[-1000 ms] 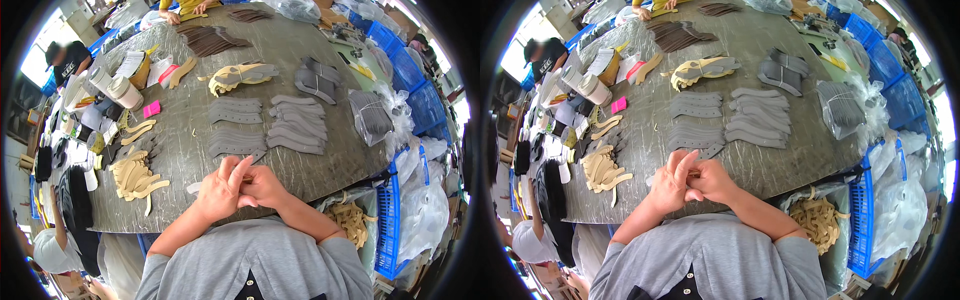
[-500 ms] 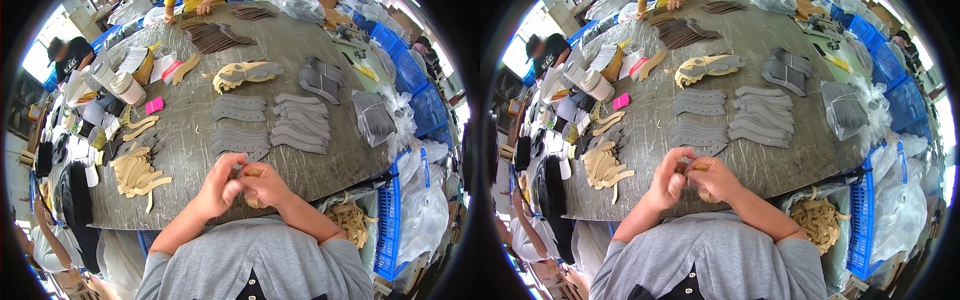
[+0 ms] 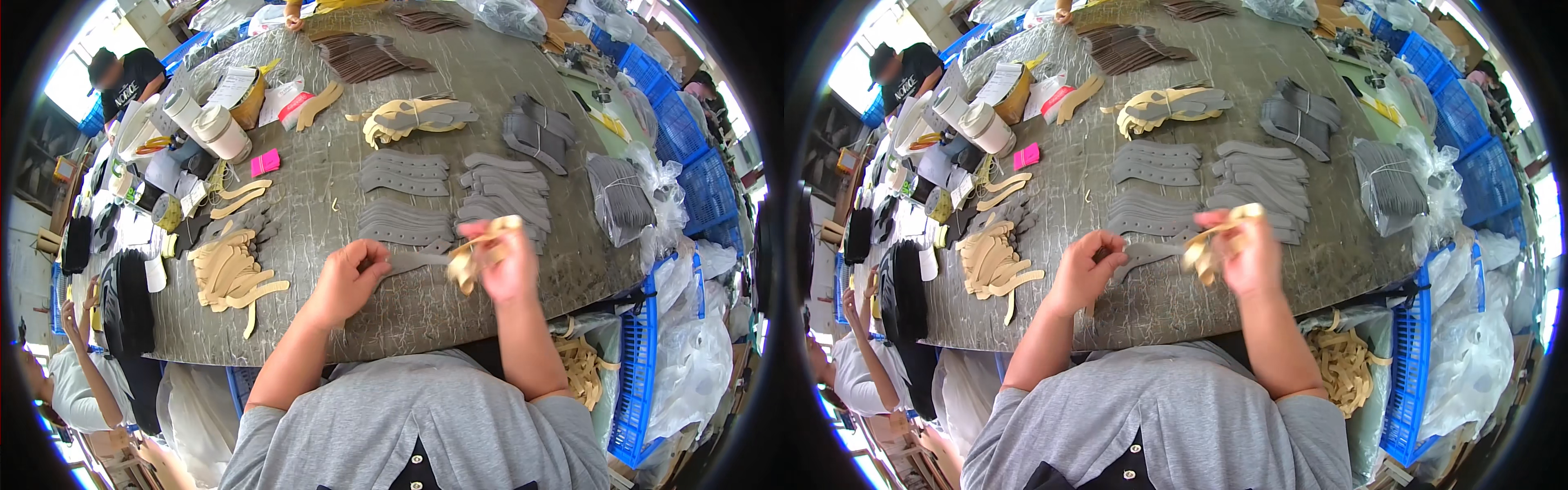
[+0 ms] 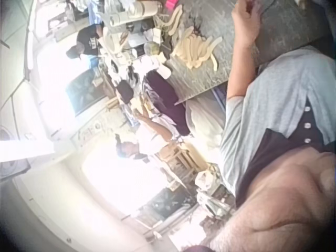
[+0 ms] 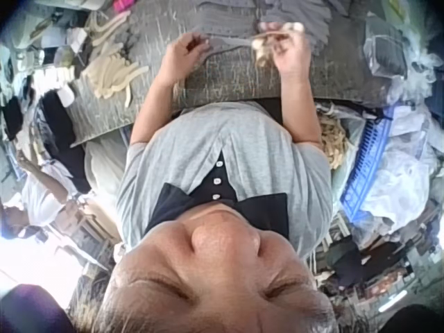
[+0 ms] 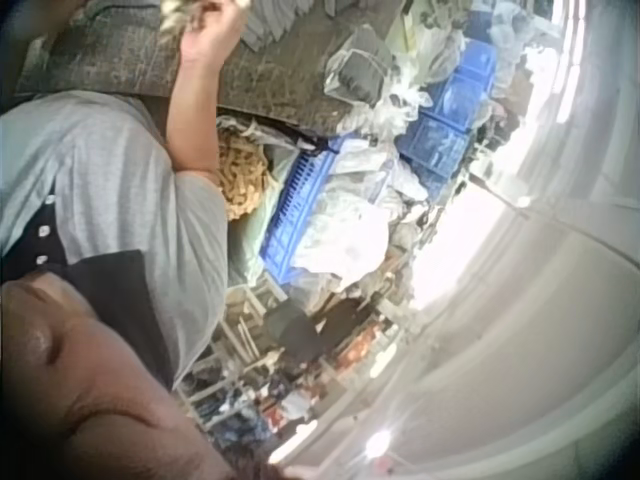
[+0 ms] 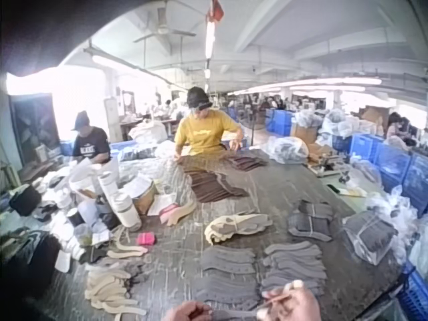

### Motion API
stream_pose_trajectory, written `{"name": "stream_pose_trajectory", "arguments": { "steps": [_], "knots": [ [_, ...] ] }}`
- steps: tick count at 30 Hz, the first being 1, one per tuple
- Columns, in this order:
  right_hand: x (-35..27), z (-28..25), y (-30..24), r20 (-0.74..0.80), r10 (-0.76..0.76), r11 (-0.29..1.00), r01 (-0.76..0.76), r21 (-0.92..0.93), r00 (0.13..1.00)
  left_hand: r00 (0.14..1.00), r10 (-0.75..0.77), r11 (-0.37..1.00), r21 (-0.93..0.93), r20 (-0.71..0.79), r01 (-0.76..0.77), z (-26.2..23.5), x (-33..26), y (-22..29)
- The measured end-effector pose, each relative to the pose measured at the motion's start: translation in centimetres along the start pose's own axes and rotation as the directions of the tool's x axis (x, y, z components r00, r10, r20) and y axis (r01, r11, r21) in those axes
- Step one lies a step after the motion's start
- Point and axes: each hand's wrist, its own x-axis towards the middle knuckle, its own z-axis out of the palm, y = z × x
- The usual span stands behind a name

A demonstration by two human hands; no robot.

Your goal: The person assembles shoe components by hand at a workbench. They pick up a beige insole and a grey sole piece, align them, and press them together, then place the assembled unit on the table. This process is repeated with multiple pairs of components throughout the clip.

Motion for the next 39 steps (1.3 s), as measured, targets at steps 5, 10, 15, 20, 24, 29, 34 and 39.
{"name": "stream_pose_trajectory", "arguments": {
  "steps": [5, 10, 15, 20, 24, 29, 34, 39],
  "knots": [
    [1.4, -6.4, -5.6, -0.101, -0.301, 0.912, 0.318, 0.258, 0.948, 0.82, -0.429, 0.903, 0.193, 0.379, 0.383, -0.5, 0.8, -2.6],
    [-1.9, -5.9, -4.2, -0.016, -0.261, 0.921, 0.244, -0.305, 0.965, 0.741, -0.339, 0.924, 0.352, 0.58, 0.147, -2.3, 0.7, -3.0],
    [-4.1, -4.5, -0.7, 0.253, 0.084, 0.521, 0.174, -0.835, 0.964, 0.797, -0.32, 0.946, 0.128, 0.512, 0.298, -3.6, -0.7, -2.4],
    [-4.1, -3.7, 0.8, 0.287, 0.319, 0.76, -0.063, -0.647, 0.903, 0.876, -0.409, 0.901, -0.043, 0.256, 0.433, -3.6, -2.6, -1.6],
    [-3.6, -3.2, 2.4, 0.195, 0.301, 0.789, -0.129, -0.6, 0.933, 0.882, -0.441, 0.891, -0.038, 0.167, 0.452, -3.2, -2.9, -1.8],
    [-2.6, -3.5, 3.8, 0.168, 0.113, 0.663, 0.052, -0.747, 0.979, 0.848, -0.519, 0.855, 0.058, 0.107, 0.516, -2.2, -2.1, -1.4],
    [-2.0, -3.7, 4.8, 0.178, -0.018, 0.391, 0.171, -0.904, 0.984, 0.917, -0.4, 0.896, 0.215, 0.008, 0.389, -0.6, -2.1, -4.2],
    [-1.9, -3.7, 5.0, 0.203, -0.048, 0.329, 0.207, -0.921, 0.978, 0.912, -0.409, 0.876, 0.296, 0.034, 0.381, -0.4, -1.8, -4.6]
  ]
}}
